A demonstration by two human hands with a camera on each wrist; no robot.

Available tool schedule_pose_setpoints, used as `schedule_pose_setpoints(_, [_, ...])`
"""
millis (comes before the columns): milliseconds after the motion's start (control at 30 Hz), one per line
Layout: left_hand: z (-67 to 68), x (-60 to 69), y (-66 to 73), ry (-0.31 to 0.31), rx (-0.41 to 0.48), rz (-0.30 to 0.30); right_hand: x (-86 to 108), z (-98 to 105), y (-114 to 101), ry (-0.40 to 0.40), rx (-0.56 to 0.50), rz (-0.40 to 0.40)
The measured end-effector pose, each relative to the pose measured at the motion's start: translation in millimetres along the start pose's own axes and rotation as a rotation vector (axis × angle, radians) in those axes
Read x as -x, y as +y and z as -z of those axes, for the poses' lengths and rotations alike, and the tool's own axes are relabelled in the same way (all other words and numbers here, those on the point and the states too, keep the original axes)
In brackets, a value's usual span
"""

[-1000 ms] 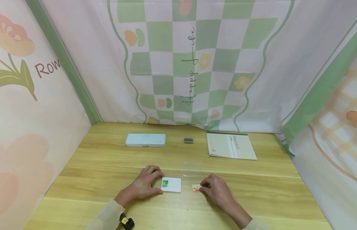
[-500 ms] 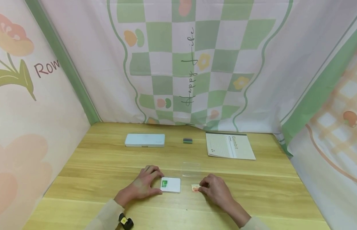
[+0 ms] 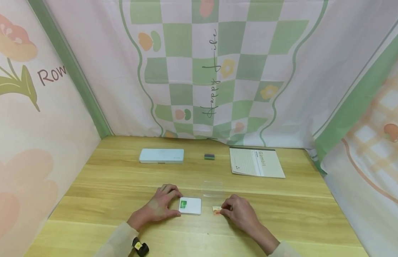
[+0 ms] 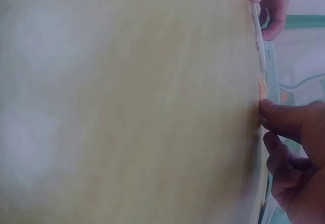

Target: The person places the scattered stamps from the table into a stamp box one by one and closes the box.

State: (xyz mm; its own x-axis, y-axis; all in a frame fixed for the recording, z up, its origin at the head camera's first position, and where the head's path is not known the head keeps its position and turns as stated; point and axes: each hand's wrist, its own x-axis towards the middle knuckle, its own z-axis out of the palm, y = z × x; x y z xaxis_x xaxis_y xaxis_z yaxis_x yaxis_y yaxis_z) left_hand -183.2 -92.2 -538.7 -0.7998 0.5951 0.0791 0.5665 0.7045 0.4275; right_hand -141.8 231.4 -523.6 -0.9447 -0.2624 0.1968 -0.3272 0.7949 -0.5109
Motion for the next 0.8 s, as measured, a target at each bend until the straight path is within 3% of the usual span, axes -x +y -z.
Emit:
schedule_pose_setpoints(233, [1.2,0.3,0.7,-0.002,0.003,0.002,0.9,1.8,-5.3,0.02,-0.007,0.017])
schedule_pose_setpoints(567, [-1.7,-0.3,-1.4,-0.007,-0.001,0.004,2.0,-1.2,-4.0,-0.006,-0.12,0.01])
schedule_pose_setpoints(800, [-1.4,-0.5,-0.7,-0.021,0.005,0.023,1.3,-4.0,-0.3,-0.047,-0.172,0.103])
